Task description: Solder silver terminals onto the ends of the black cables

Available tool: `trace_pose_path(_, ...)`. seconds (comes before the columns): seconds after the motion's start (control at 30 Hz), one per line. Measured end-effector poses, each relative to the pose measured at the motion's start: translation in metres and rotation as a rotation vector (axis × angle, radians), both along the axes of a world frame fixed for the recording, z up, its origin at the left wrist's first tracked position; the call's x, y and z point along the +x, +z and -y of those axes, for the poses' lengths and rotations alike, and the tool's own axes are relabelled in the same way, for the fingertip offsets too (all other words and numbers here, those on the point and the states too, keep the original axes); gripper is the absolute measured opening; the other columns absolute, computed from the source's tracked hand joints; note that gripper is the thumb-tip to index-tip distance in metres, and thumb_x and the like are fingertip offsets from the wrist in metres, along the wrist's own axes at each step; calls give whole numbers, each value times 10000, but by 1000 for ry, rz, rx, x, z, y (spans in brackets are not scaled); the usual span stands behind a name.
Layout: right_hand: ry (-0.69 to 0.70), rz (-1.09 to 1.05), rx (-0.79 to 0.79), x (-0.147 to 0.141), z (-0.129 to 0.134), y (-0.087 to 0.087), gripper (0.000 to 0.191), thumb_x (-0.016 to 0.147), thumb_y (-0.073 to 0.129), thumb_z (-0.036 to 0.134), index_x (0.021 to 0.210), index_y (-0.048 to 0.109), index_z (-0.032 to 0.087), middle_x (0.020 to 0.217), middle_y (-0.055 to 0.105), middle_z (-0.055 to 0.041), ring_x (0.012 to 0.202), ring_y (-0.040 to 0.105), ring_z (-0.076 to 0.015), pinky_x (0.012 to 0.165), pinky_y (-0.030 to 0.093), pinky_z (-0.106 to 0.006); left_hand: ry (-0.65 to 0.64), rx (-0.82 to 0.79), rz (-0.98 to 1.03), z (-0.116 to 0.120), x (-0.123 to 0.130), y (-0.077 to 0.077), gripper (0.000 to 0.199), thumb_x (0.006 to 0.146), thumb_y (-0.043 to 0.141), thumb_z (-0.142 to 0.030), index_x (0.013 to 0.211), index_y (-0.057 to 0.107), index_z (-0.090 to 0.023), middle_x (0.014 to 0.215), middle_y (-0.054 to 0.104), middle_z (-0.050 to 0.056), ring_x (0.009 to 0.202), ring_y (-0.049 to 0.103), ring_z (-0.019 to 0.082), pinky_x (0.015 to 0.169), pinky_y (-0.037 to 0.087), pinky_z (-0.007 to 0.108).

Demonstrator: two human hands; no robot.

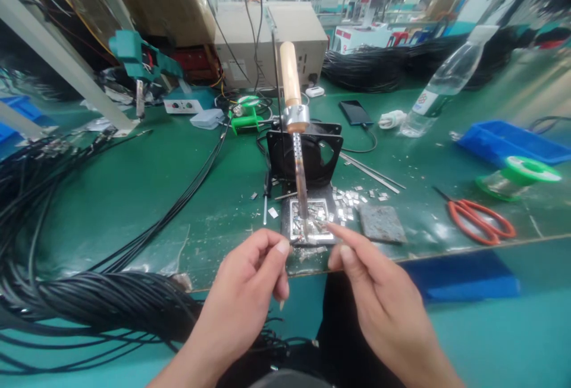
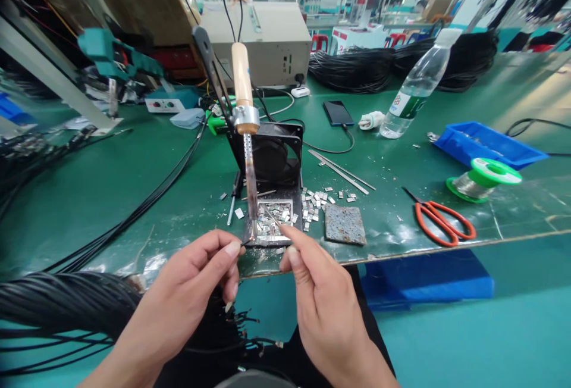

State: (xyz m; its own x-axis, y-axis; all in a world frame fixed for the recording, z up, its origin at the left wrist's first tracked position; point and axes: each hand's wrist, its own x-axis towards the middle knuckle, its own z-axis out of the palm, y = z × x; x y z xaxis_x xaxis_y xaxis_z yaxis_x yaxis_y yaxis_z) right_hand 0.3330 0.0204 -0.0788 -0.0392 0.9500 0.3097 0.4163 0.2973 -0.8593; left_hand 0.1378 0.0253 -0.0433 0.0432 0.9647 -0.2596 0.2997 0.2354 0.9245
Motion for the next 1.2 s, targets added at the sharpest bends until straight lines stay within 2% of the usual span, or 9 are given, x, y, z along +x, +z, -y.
trace_pose_path(0.17, -35, -82, -49, -5, 2, -2, 94, 1083, 506, 307, 1137, 553, 245, 855, 780, -3, 733, 751, -165, 669, 586, -282, 19, 4, -19, -1, 3, 2, 336, 1055, 493, -447, 809, 584, -237, 594, 637, -57, 594, 568, 151, 641, 421, 288)
trace_pose_path(0.33, -71, -90, 36, -9, -1, -1, 129, 1025, 620, 277, 942, 714, 244, 851, 740, -19, 751, 714, -183, 670, 579, -303, 13, 8, -31, -1, 3, 3, 339, 1056, 490, -438, 800, 585, -238, 586, 632, -57, 592, 568, 153, 645, 419, 288)
trace_pose_path(0.47, -79, -161, 73, -11, 0, -2, 113, 962, 720, 235, 987, 818, 285, 966, 768, -30, 850, 738, -202, 735, 618, -325, 14, 11, -39, -1, 2, 2, 346, 1057, 487, -434, 791, 587, -237, 584, 629, -52, 592, 568, 157, 643, 420, 291)
trace_pose_path(0.63, -159, -195, -12, -14, 6, -3, 176, 987, 688, 269, 1107, 803, 329, 1011, 837, 17, 937, 790, -202, 862, 633, -326, 6, 10, -41, 0, 2, 2, 354, 1057, 485, -437, 782, 584, -235, 585, 629, -51, 591, 569, 156, 638, 424, 288)
trace_pose_path(0.73, -196, -192, -79, -16, 9, 0, 104, 991, 673, 314, 1030, 764, 282, 918, 823, 9, 789, 774, -182, 744, 621, -299, 5, 7, -47, 0, 3, 3, 357, 1057, 485, -445, 786, 588, -236, 588, 636, -50, 592, 571, 156, 638, 430, 286)
trace_pose_path(0.8, -191, -176, -115, -16, 9, 0, 105, 999, 658, 326, 975, 735, 260, 805, 780, 13, 609, 694, -144, 609, 577, -274, 5, 9, -53, 0, 3, 4, 361, 1058, 484, -445, 783, 588, -236, 592, 640, -48, 595, 570, 156, 641, 432, 285)
trace_pose_path(0.87, -171, -174, -98, -17, 9, -1, 109, 1004, 649, 308, 946, 719, 247, 748, 725, 14, 554, 635, -131, 559, 548, -270, 6, 14, -55, -1, 4, 4, 365, 1058, 484, -442, 774, 586, -236, 589, 634, -48, 598, 567, 156, 643, 432, 284)
trace_pose_path(1.03, -125, -341, 59, -28, 7, -11, 51, 968, 694, 196, 953, 726, 233, 1093, 680, -63, 872, 734, -193, 712, 646, -325, 8, 10, -41, 0, 3, 3, 369, 1054, 489, -449, 767, 583, -236, 580, 621, -50, 587, 558, 156, 635, 429, 286)
trace_pose_path(1.2, -123, -484, 80, -39, 6, -13, 118, 933, 739, 130, 939, 756, 247, 1070, 717, -40, 938, 756, -191, 802, 663, -327, 14, -1, -12, -1, 3, 2, 343, 1049, 501, -445, 793, 595, -236, 576, 615, -57, 579, 549, 150, 614, 416, 276)
